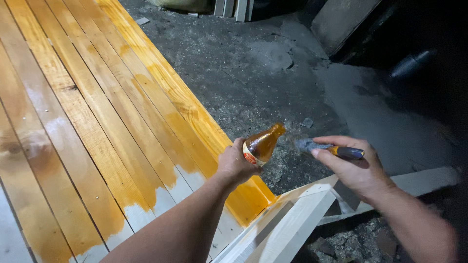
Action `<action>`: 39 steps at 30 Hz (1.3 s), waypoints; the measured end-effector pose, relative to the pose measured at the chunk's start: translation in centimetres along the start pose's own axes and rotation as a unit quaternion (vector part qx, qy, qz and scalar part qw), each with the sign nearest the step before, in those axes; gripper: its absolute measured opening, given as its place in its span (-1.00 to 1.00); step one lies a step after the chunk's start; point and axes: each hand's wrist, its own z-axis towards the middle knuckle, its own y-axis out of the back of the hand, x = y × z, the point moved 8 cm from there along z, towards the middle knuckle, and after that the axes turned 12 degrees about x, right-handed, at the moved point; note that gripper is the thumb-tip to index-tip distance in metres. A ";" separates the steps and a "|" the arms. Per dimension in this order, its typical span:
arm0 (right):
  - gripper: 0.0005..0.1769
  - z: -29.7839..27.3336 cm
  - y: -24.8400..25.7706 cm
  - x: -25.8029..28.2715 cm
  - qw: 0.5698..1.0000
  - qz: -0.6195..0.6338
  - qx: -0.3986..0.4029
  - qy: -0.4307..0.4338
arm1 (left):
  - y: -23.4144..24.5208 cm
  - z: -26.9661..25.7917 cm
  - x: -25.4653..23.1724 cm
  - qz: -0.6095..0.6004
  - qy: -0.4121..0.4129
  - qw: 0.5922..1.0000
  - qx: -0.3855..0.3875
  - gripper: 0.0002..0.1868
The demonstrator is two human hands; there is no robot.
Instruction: The person applies a liquid from a bottle onto a wooden surface and spreads it using a brush and a sponge. They repeat these actions across different sections of the wooden planks.
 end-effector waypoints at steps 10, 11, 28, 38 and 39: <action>-0.56 3.6 0.5 1.0 0.974 -0.181 0.102 0.088 | 1.5 -0.6 3.0 0.032 0.015 0.999 -0.023 0.04; -0.56 3.7 1.1 0.3 0.979 -0.182 0.090 0.012 | 1.6 -0.6 3.3 0.038 0.024 0.999 -0.021 0.06; -0.54 -5.2 2.5 -6.2 0.956 -0.226 -0.186 0.002 | -0.2 -0.2 3.8 0.002 0.040 0.999 0.009 0.08; -0.58 -5.9 -4.7 -4.1 0.906 -0.418 0.049 0.044 | -3.3 -0.1 -0.3 -0.006 -0.005 0.997 0.072 0.07; -0.58 -5.7 -4.8 -3.7 0.903 -0.422 0.074 0.029 | -3.4 -0.3 -0.5 -0.017 -0.010 0.997 0.081 0.07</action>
